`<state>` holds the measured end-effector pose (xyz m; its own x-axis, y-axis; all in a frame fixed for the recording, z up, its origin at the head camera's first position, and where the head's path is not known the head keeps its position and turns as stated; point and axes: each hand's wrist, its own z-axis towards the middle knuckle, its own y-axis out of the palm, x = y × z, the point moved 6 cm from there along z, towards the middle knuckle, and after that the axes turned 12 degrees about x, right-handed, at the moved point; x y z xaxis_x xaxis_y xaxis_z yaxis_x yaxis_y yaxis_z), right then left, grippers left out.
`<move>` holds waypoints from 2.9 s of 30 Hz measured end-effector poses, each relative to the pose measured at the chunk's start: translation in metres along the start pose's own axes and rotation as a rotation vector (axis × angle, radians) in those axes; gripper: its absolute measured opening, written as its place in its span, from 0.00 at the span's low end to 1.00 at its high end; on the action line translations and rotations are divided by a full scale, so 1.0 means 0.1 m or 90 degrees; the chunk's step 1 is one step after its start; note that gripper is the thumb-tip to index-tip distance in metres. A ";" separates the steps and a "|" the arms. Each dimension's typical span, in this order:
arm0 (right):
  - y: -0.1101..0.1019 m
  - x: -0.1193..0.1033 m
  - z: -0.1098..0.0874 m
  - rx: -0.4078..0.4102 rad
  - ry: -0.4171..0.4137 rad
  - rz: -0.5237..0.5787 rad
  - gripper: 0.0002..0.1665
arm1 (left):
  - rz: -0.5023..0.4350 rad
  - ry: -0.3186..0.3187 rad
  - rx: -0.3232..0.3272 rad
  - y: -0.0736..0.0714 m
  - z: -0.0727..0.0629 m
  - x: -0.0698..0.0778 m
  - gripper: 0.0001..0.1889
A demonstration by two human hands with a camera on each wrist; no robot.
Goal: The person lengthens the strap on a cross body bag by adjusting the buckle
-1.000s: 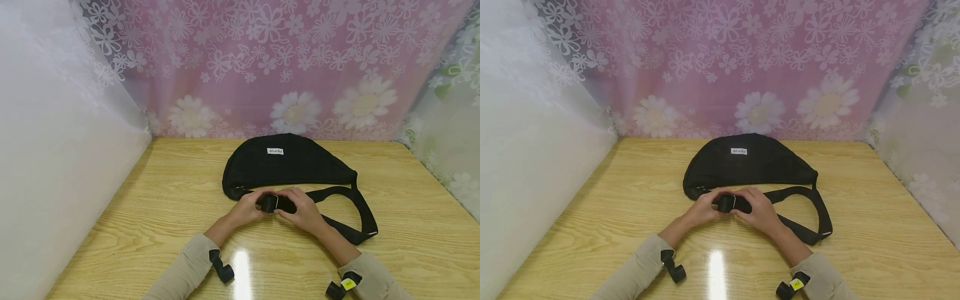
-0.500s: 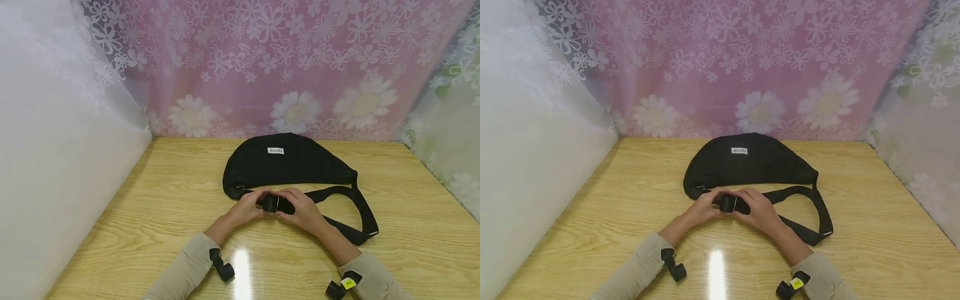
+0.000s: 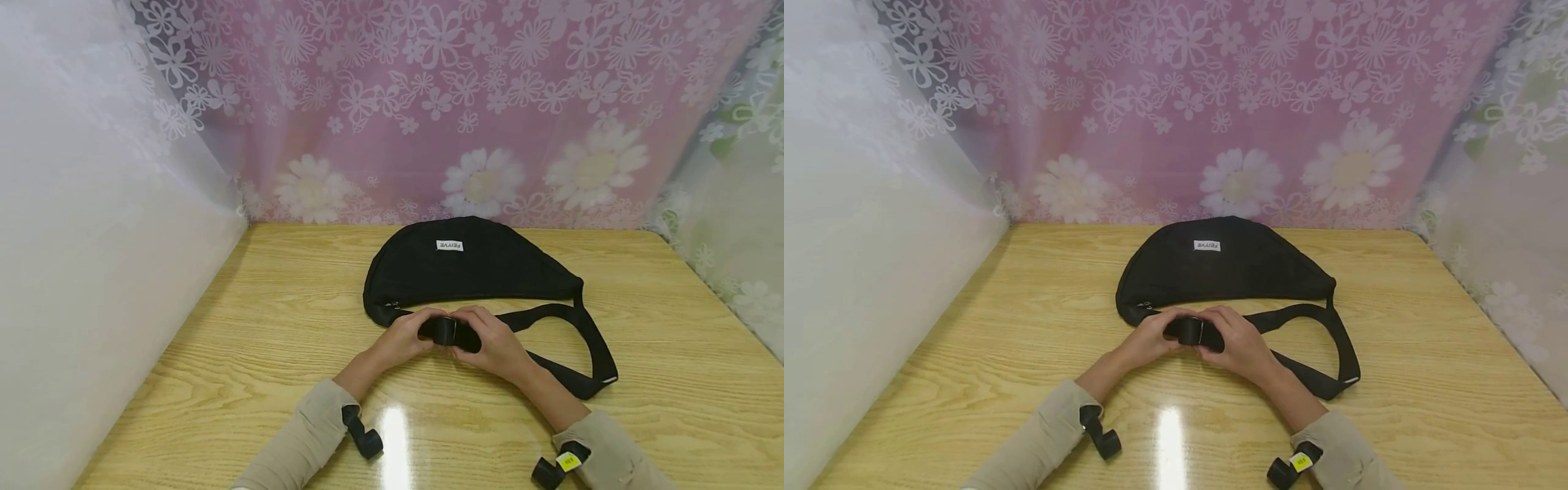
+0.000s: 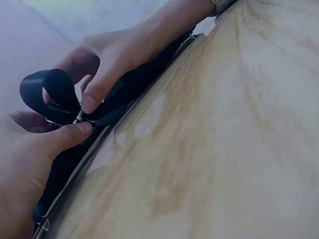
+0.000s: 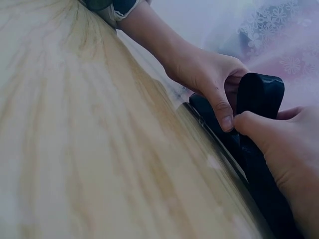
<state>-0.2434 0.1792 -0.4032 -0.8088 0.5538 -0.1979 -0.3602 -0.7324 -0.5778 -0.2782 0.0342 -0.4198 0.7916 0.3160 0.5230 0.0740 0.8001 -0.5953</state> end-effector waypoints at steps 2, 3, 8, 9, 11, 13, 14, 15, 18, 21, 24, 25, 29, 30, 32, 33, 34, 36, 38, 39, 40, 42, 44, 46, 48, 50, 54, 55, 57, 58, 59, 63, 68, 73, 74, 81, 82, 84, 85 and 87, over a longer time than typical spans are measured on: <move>0.00 -0.01 0.00 -0.005 -0.008 -0.007 0.32 | 0.005 0.002 0.001 0.00 0.00 0.00 0.27; 0.01 -0.01 0.00 -0.008 -0.011 -0.012 0.32 | 0.005 0.002 0.000 0.00 0.00 0.01 0.26; 0.00 -0.01 0.00 -0.008 -0.015 -0.023 0.32 | 0.029 -0.008 -0.006 0.00 0.00 0.02 0.27; 0.00 -0.01 -0.01 -0.006 -0.012 -0.023 0.32 | 0.046 -0.008 -0.011 0.00 0.01 0.01 0.26; 0.00 0.00 -0.02 -0.002 -0.005 -0.019 0.32 | 0.083 -0.011 -0.027 0.01 0.02 -0.01 0.26; -0.01 0.01 -0.02 0.006 0.008 -0.014 0.32 | 0.116 -0.024 -0.051 0.00 0.03 -0.05 0.26; -0.01 0.02 -0.03 0.010 0.015 -0.010 0.32 | 0.128 -0.036 -0.065 -0.01 0.03 -0.08 0.25; -0.01 0.03 -0.03 0.011 0.025 -0.008 0.32 | 0.134 -0.049 -0.080 -0.02 0.03 -0.11 0.25; 0.00 0.05 -0.03 0.010 0.049 0.009 0.34 | 0.116 -0.095 -0.119 -0.08 0.04 -0.21 0.22; 0.01 0.06 -0.04 0.007 0.063 0.025 0.35 | 0.075 -0.125 -0.129 -0.15 0.05 -0.26 0.16; 0.00 0.06 -0.04 0.015 0.065 0.036 0.36 | 0.038 -0.138 -0.111 -0.20 0.07 -0.26 0.11; -0.01 0.07 -0.03 0.018 0.065 0.039 0.36 | 0.032 -0.136 -0.101 -0.21 0.08 -0.26 0.10; -0.01 0.07 -0.03 0.020 0.066 0.048 0.36 | 0.017 -0.120 -0.072 -0.27 0.11 -0.23 0.08; -0.02 0.07 -0.03 0.018 0.066 0.051 0.36 | 0.015 -0.115 -0.068 -0.28 0.11 -0.22 0.08; -0.02 0.06 -0.03 0.014 0.067 0.055 0.35 | 0.010 -0.111 -0.066 -0.29 0.12 -0.22 0.08; -0.02 0.06 -0.03 0.012 0.068 0.057 0.34 | 0.009 -0.108 -0.068 -0.30 0.12 -0.22 0.09; -0.03 0.06 -0.02 0.012 0.065 0.057 0.34 | 0.008 -0.108 -0.070 -0.30 0.13 -0.22 0.09; -0.03 0.05 -0.02 0.014 0.058 0.056 0.33 | 0.009 -0.108 -0.074 -0.31 0.13 -0.22 0.09; -0.03 0.04 -0.02 0.019 0.049 0.056 0.33 | 0.009 -0.108 -0.077 -0.31 0.13 -0.22 0.09; -0.03 0.04 -0.02 0.022 0.045 0.056 0.34 | 0.009 -0.110 -0.077 -0.32 0.13 -0.23 0.09; -0.03 0.04 -0.02 0.024 0.042 0.056 0.34 | 0.008 -0.111 -0.076 -0.32 0.14 -0.23 0.09; -0.04 0.03 -0.02 0.028 0.039 0.060 0.34 | 0.011 -0.109 -0.073 -0.34 0.13 -0.26 0.09; -0.05 0.03 -0.02 0.032 0.039 0.065 0.35 | 0.017 -0.109 -0.068 -0.36 0.13 -0.28 0.08; -0.05 0.03 -0.02 0.035 0.036 0.067 0.36 | 0.023 -0.104 -0.062 -0.39 0.12 -0.31 0.08; -0.06 0.03 -0.02 0.040 0.032 0.071 0.36 | 0.026 -0.103 -0.057 -0.42 0.11 -0.34 0.08; -0.06 0.03 -0.01 0.040 0.033 0.072 0.36 | 0.029 -0.103 -0.054 -0.46 0.10 -0.36 0.08; -0.06 0.03 -0.01 0.041 0.033 0.075 0.36 | 0.031 -0.096 -0.053 -0.51 0.10 -0.38 0.08; -0.07 0.02 -0.01 0.041 0.034 0.076 0.36 | 0.030 -0.096 -0.054 -0.51 0.10 -0.38 0.08; -0.07 0.02 0.00 0.044 0.032 0.082 0.35 | 0.029 -0.094 -0.059 -0.51 0.10 -0.38 0.08; -0.07 0.02 0.00 0.046 0.032 0.086 0.35 | 0.028 -0.097 -0.060 -0.52 0.10 -0.38 0.08; -0.07 0.03 0.00 0.049 0.032 0.090 0.35 | 0.027 -0.103 -0.061 -0.52 0.10 -0.39 0.08; -0.08 0.03 0.00 0.059 0.033 0.102 0.33 | 0.023 -0.129 -0.062 -0.54 0.09 -0.43 0.08; -0.10 0.02 0.00 0.077 0.014 0.121 0.34 | 0.013 -0.146 -0.074 -0.56 0.08 -0.44 0.09; -0.11 0.05 0.00 0.089 -0.006 0.139 0.36 | 0.003 -0.147 -0.076 -0.60 0.07 -0.41 0.09; -0.12 0.06 0.00 0.089 -0.007 0.144 0.36 | 0.002 -0.146 -0.077 -0.61 0.07 -0.41 0.09; -0.19 0.15 -0.02 0.056 0.004 0.173 0.31 | -0.019 -0.180 -0.086 -0.66 0.01 -0.34 0.08; -0.19 0.17 -0.03 0.044 0.010 0.169 0.31 | -0.020 -0.184 -0.092 -0.66 0.01 -0.32 0.08; -0.20 0.20 -0.04 0.022 0.013 0.156 0.30 | -0.023 -0.192 -0.102 -0.67 -0.01 -0.29 0.09; -0.20 0.21 -0.04 0.012 0.014 0.147 0.30 | -0.025 -0.196 -0.105 -0.67 -0.02 -0.28 0.09; -0.20 0.21 -0.04 -0.006 0.014 0.136 0.29 | -0.029 -0.208 -0.107 -0.67 -0.03 -0.26 0.09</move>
<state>-0.2513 0.2076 -0.3990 -0.8560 0.3951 -0.3334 -0.1778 -0.8306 -0.5278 -0.3022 -0.0292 -0.3956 0.5521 0.4498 0.7021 0.2248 0.7305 -0.6448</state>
